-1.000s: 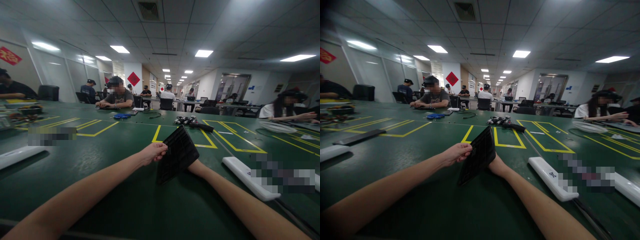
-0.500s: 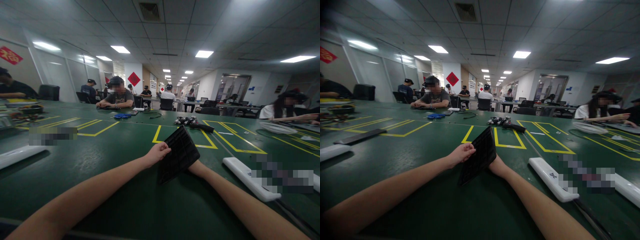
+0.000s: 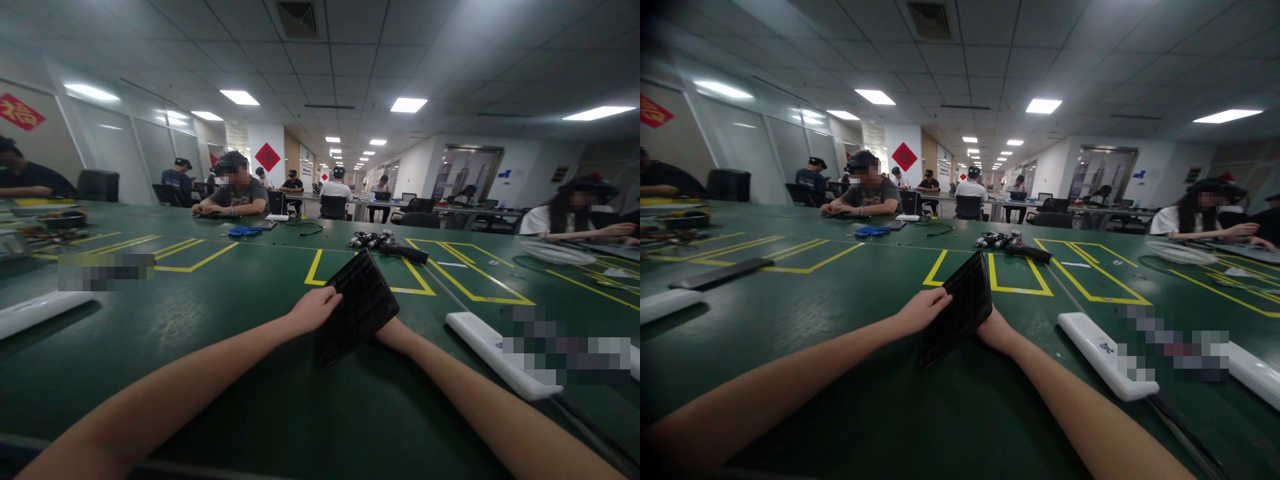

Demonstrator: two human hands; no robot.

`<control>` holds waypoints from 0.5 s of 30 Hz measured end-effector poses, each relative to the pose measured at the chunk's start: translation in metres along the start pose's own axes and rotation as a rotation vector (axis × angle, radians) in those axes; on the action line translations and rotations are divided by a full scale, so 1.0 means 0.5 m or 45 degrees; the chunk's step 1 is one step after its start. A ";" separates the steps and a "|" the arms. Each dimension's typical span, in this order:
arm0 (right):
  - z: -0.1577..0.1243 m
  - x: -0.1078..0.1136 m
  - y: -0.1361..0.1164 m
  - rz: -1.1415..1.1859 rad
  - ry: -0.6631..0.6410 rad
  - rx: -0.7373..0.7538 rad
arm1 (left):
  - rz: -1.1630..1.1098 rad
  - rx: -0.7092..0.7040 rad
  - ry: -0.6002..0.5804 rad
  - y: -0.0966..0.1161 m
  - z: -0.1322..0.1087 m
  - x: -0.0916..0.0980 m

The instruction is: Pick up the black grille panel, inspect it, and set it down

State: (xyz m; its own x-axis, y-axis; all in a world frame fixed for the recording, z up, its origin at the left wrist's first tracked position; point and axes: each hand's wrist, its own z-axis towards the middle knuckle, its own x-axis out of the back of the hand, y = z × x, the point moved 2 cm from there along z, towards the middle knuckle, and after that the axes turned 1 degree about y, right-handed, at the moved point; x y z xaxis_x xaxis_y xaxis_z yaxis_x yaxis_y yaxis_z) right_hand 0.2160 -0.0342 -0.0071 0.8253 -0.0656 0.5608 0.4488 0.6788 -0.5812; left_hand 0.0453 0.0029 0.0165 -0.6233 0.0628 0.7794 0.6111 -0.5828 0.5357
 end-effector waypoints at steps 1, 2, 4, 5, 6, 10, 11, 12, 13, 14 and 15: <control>0.000 0.000 0.003 0.001 0.017 -0.006 | 0.032 0.004 0.002 0.001 0.002 0.001; -0.001 -0.001 0.006 -0.002 0.028 -0.011 | 0.064 0.015 -0.002 0.002 0.003 0.002; -0.001 -0.003 0.012 -0.008 0.041 -0.023 | 0.118 0.037 -0.024 0.002 0.005 0.005; -0.001 -0.004 0.013 -0.012 0.046 -0.026 | 0.133 0.037 -0.040 0.003 0.005 0.007; -0.001 -0.004 0.014 -0.013 0.041 -0.026 | 0.138 0.031 -0.054 0.003 0.005 0.008; 0.001 -0.002 0.005 0.005 -0.016 -0.005 | 0.002 -0.001 -0.095 0.007 0.003 0.014; 0.001 -0.001 0.002 0.007 -0.027 -0.002 | -0.050 -0.005 -0.105 0.008 0.003 0.015; 0.001 0.001 0.000 0.008 -0.027 -0.004 | -0.091 -0.009 -0.113 0.009 0.003 0.016; 0.001 0.002 -0.001 0.006 -0.021 -0.007 | -0.113 -0.017 -0.118 0.009 0.003 0.017; 0.001 0.003 -0.002 0.001 -0.011 -0.008 | -0.119 -0.027 -0.121 0.010 0.003 0.019; 0.001 0.003 -0.002 -0.006 -0.001 -0.006 | -0.116 -0.041 -0.122 0.009 0.002 0.020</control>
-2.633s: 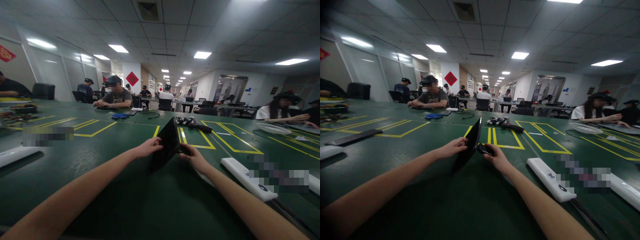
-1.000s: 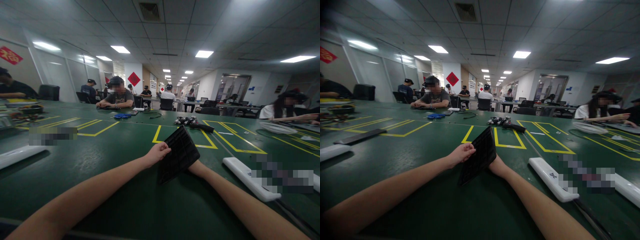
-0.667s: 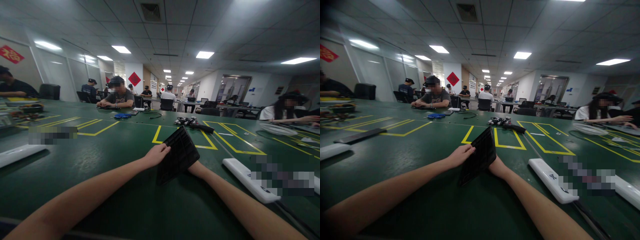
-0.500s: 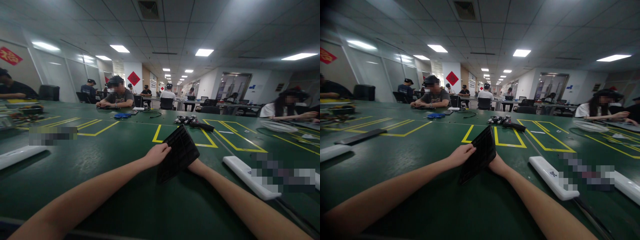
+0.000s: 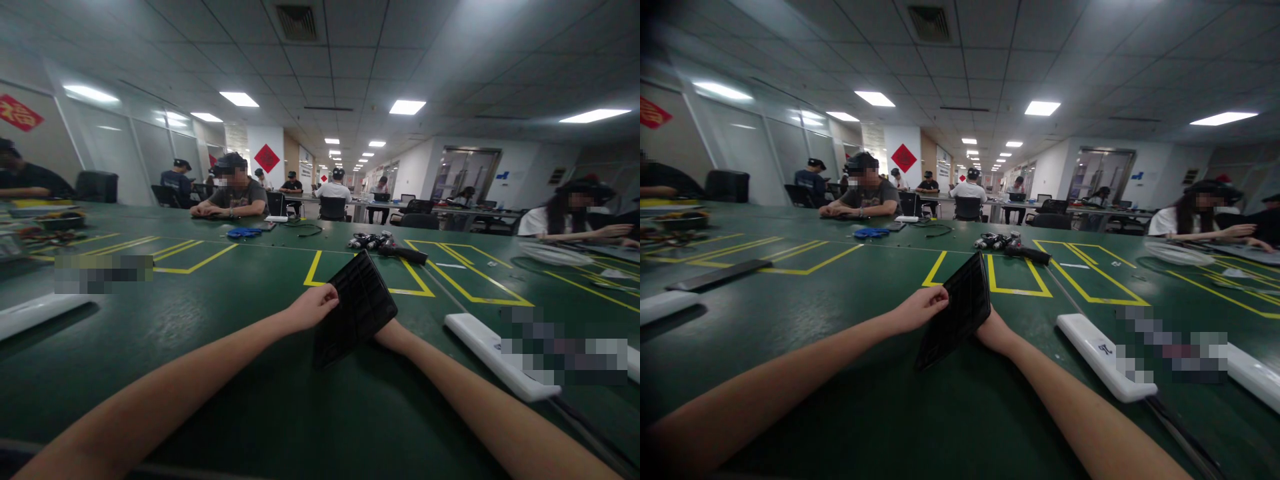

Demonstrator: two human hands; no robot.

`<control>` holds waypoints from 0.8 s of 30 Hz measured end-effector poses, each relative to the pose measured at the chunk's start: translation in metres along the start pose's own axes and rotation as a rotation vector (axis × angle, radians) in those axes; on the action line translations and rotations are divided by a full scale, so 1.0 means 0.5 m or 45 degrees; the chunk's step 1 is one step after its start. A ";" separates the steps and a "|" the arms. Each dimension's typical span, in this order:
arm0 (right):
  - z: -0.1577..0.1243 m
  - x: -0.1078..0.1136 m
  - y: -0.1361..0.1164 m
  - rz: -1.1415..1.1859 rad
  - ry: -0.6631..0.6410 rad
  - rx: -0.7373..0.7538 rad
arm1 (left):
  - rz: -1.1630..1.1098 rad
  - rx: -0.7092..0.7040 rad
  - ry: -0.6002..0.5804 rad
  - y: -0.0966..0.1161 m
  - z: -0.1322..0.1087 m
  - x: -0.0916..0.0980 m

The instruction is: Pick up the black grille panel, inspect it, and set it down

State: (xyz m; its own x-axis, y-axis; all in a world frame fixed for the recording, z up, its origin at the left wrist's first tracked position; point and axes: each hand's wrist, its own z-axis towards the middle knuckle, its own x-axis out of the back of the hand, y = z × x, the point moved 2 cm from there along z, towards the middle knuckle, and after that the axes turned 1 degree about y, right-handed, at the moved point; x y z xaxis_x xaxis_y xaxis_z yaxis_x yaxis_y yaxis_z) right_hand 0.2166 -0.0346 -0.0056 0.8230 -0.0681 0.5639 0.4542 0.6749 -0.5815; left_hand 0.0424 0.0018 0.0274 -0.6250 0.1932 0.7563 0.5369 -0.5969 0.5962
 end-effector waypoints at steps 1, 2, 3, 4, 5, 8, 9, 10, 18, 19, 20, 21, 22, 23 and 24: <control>0.000 0.000 0.000 -0.008 0.009 0.006 | 0.002 -0.015 0.002 0.000 0.000 0.002; 0.000 -0.001 0.001 -0.019 0.009 0.016 | -0.010 -0.023 0.008 -0.001 0.000 0.003; 0.000 -0.002 0.001 -0.031 -0.002 0.031 | -0.052 -0.008 0.017 -0.003 0.000 0.005; 0.001 -0.003 0.001 -0.043 -0.019 0.047 | -0.138 0.040 0.029 -0.005 0.002 0.006; 0.002 -0.004 0.001 -0.053 -0.039 0.065 | -0.278 0.124 0.044 -0.008 0.003 0.007; 0.004 -0.004 0.001 -0.084 -0.089 0.108 | -0.884 0.483 0.039 -0.018 0.007 0.007; 0.004 -0.004 0.002 -0.092 -0.096 0.111 | -1.043 0.578 0.021 -0.021 0.008 0.006; 0.004 -0.003 0.003 -0.097 -0.099 0.108 | -1.129 0.630 -0.007 -0.022 0.008 0.007; 0.001 -0.004 -0.002 0.054 -0.046 0.011 | -0.230 0.137 -0.178 -0.035 0.006 -0.003; 0.002 -0.005 -0.004 0.083 -0.040 0.002 | -0.113 0.058 -0.127 -0.034 0.006 -0.005; 0.003 -0.006 -0.006 0.106 -0.048 -0.007 | -0.004 -0.016 -0.069 -0.031 0.007 -0.006; 0.005 -0.006 -0.005 0.121 -0.071 -0.020 | 0.092 -0.072 -0.016 -0.028 0.009 -0.005; 0.008 -0.005 -0.001 0.131 -0.105 -0.041 | 0.166 -0.102 0.030 -0.026 0.010 -0.002; 0.011 0.000 0.007 0.140 -0.133 -0.077 | 0.222 -0.101 0.070 -0.027 0.013 0.005; 0.015 0.009 0.018 0.142 -0.145 -0.126 | 0.265 -0.069 0.113 -0.030 0.016 0.017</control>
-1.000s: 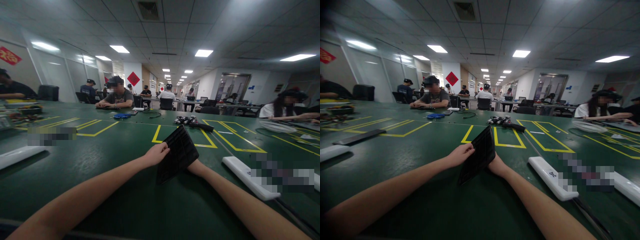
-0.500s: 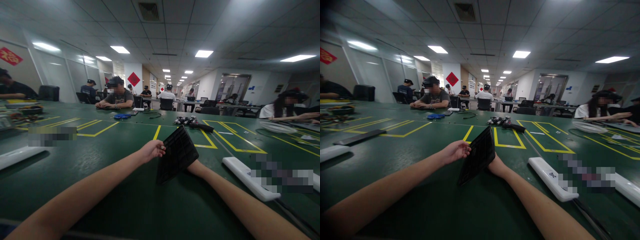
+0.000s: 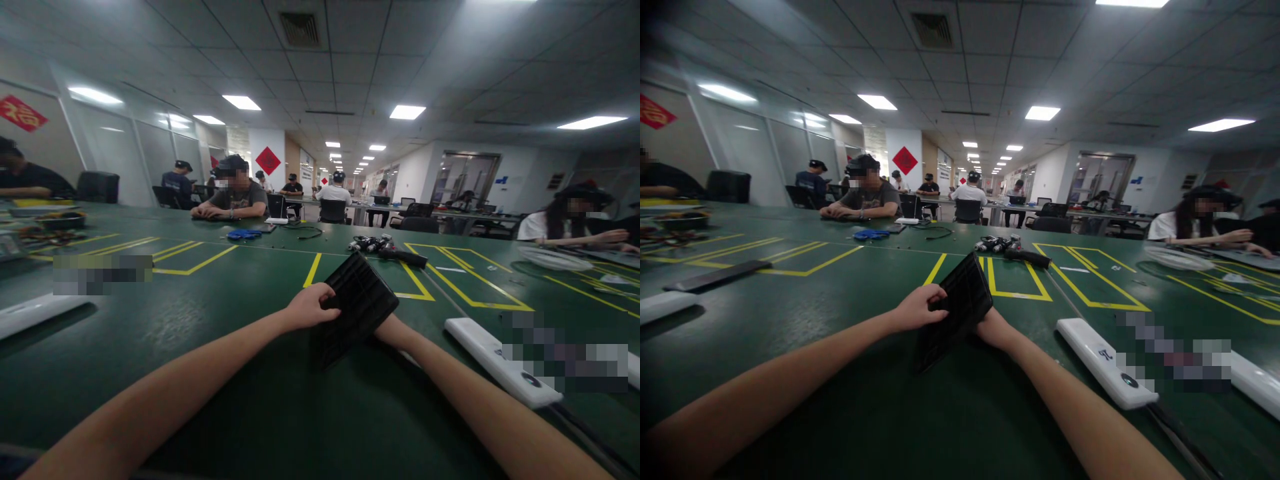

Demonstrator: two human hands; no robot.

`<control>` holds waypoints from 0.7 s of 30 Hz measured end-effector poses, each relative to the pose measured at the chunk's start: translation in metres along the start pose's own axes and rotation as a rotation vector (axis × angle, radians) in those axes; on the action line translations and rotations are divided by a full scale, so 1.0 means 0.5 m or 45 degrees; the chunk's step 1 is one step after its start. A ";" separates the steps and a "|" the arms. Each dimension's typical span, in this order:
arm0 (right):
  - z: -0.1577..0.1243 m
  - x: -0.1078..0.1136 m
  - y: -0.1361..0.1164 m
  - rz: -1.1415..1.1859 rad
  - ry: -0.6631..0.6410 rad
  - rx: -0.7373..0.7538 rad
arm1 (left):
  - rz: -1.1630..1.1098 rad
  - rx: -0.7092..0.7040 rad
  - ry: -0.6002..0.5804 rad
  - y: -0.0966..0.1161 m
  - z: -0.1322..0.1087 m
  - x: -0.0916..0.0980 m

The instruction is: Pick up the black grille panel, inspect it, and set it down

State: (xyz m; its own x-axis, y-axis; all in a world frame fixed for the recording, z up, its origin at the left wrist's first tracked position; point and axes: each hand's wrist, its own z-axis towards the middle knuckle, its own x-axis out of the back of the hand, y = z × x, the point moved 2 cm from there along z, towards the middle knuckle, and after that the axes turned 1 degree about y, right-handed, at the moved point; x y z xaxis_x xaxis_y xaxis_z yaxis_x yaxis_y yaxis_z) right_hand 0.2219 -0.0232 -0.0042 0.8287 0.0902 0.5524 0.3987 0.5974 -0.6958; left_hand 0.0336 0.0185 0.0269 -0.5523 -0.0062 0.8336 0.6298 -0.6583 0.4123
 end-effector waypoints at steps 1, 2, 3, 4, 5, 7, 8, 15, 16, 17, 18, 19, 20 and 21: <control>0.003 0.015 0.013 -0.023 0.022 -0.065 | 0.046 0.058 0.042 -0.010 0.004 0.014; 0.004 0.034 0.028 -0.066 0.073 -0.141 | 0.099 0.129 0.086 -0.025 0.007 0.032; 0.003 0.055 0.043 -0.169 0.132 -0.220 | 0.166 0.213 0.128 -0.045 0.009 0.052; 0.001 0.079 0.057 -0.372 0.220 -0.304 | 0.249 0.310 0.157 -0.069 0.008 0.074; -0.003 0.102 0.069 -0.570 0.291 -0.373 | 0.342 0.405 0.177 -0.095 0.006 0.096; -0.014 0.136 0.087 -0.865 0.343 -0.514 | 0.536 0.635 0.171 -0.152 -0.005 0.138; -0.019 0.147 0.093 -0.967 0.341 -0.584 | 0.619 0.745 0.151 -0.179 -0.013 0.155; -0.035 0.157 0.125 -1.202 0.135 -0.861 | 0.680 1.073 -0.030 -0.281 -0.046 0.192; -0.034 0.157 0.127 -1.226 0.145 -0.872 | 0.677 1.049 -0.030 -0.279 -0.043 0.192; -0.033 0.156 0.126 -1.253 0.168 -0.875 | 0.681 0.997 -0.002 -0.273 -0.037 0.191; -0.031 0.155 0.122 -1.280 0.198 -0.866 | 0.670 0.910 0.051 -0.261 -0.030 0.188; -0.027 0.150 0.116 -1.298 0.227 -0.840 | 0.643 0.796 0.121 -0.245 -0.022 0.182; -0.023 0.141 0.106 -1.303 0.248 -0.799 | 0.604 0.674 0.188 -0.225 -0.015 0.173; -0.018 0.129 0.094 -1.290 0.253 -0.745 | 0.560 0.564 0.236 -0.202 -0.009 0.158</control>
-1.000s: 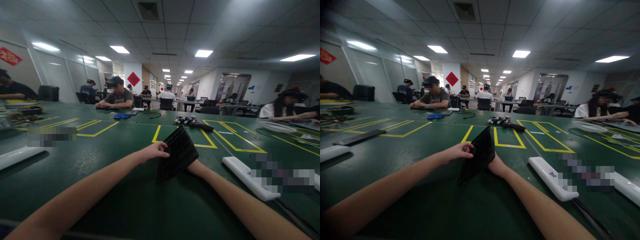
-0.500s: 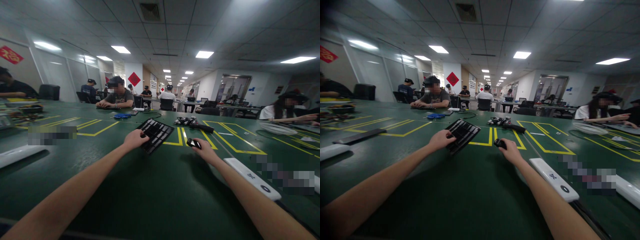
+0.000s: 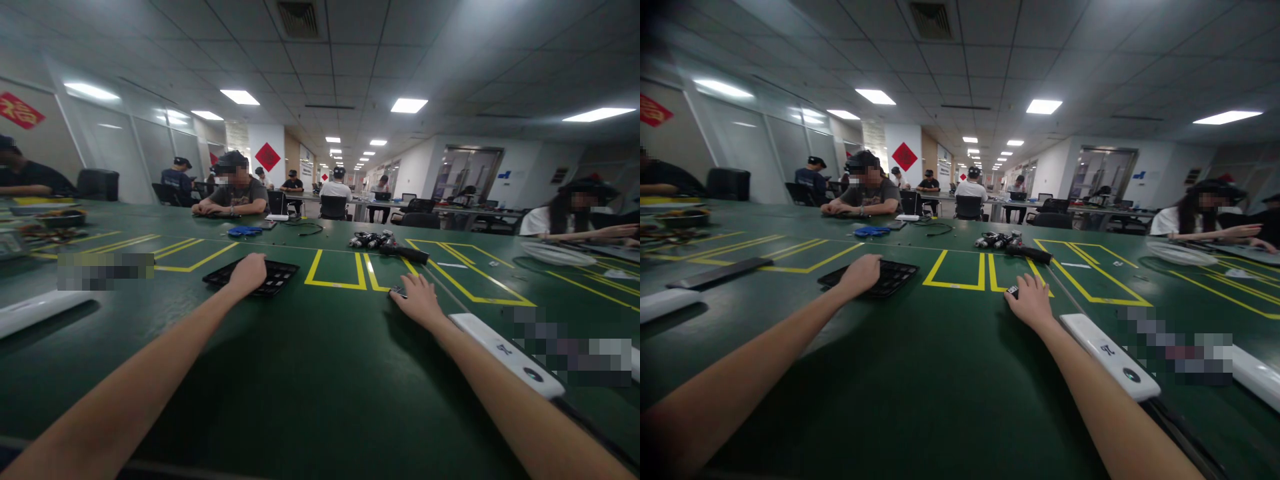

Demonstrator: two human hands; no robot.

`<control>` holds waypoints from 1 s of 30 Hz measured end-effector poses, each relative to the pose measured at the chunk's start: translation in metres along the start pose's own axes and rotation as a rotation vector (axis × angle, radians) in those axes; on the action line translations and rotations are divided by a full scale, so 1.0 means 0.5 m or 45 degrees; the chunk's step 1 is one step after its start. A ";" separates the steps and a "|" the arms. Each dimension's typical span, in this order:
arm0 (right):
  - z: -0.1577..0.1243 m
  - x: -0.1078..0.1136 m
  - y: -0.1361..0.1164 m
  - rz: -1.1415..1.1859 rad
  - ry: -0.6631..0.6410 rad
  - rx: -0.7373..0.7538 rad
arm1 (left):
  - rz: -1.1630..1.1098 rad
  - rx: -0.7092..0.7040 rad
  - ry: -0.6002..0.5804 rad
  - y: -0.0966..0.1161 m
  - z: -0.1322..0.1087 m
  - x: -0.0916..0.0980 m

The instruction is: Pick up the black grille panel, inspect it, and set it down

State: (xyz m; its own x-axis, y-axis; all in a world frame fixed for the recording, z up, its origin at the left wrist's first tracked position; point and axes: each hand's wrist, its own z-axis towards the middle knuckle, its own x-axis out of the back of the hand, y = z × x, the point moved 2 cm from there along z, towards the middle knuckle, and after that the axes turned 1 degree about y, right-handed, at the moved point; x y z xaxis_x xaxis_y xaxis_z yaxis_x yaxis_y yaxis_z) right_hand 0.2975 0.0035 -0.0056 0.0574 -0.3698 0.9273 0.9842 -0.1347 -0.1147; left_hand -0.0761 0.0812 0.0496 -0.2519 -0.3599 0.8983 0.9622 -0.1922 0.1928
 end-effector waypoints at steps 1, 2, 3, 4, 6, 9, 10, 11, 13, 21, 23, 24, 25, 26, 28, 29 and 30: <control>-0.008 0.004 -0.021 0.033 0.008 0.055 | -0.081 -0.091 0.024 0.029 -0.010 -0.007; -0.020 0.007 -0.044 0.074 0.000 0.121 | -0.132 -0.148 0.008 0.059 -0.024 -0.017; -0.033 0.009 -0.069 0.124 -0.034 0.196 | -0.177 -0.208 -0.031 0.088 -0.040 -0.032; -0.049 0.010 -0.094 0.170 -0.076 0.278 | -0.294 -0.315 -0.084 0.118 -0.058 -0.047; -0.082 0.009 -0.137 0.249 -0.178 0.457 | -0.412 -0.522 -0.225 0.166 -0.094 -0.081; -0.120 0.002 -0.172 0.335 -0.347 0.621 | -0.469 -0.678 -0.426 0.200 -0.129 -0.121; -0.126 0.000 -0.176 0.358 -0.388 0.643 | -0.472 -0.697 -0.462 0.204 -0.134 -0.127; -0.130 -0.002 -0.177 0.378 -0.416 0.650 | -0.474 -0.704 -0.477 0.205 -0.136 -0.130; -0.130 -0.002 -0.176 0.415 -0.420 0.644 | -0.489 -0.690 -0.445 0.204 -0.135 -0.127; -0.057 0.033 -0.100 0.236 0.000 0.479 | -0.471 -0.369 -0.175 0.198 -0.130 -0.086; -0.033 0.034 -0.051 0.091 0.124 0.324 | -0.490 -0.338 -0.292 0.198 -0.130 -0.087; -0.023 0.031 -0.026 0.018 0.162 0.246 | -0.496 -0.341 -0.335 0.198 -0.129 -0.088; -0.015 0.027 -0.003 -0.047 0.161 0.180 | -0.499 -0.351 -0.354 0.199 -0.128 -0.088; -0.009 0.021 0.017 -0.091 0.116 0.106 | -0.505 -0.361 -0.353 0.200 -0.126 -0.087; -0.001 0.005 0.047 -0.097 -0.060 -0.036 | -0.561 -0.342 -0.340 0.200 -0.117 -0.086; 0.001 -0.001 0.055 -0.082 -0.143 -0.078 | -0.632 -0.295 -0.350 0.197 -0.109 -0.085; 0.002 -0.007 0.059 -0.070 -0.197 -0.094 | -0.734 -0.215 -0.365 0.192 -0.098 -0.084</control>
State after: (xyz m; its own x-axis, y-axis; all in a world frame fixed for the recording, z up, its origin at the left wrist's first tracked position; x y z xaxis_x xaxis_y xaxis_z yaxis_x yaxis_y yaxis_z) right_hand 0.3267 0.0018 -0.0118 0.0343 -0.2149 0.9760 0.9720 -0.2201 -0.0826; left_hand 0.0218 0.0330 0.0111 -0.6617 0.0961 0.7436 0.6462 -0.4298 0.6306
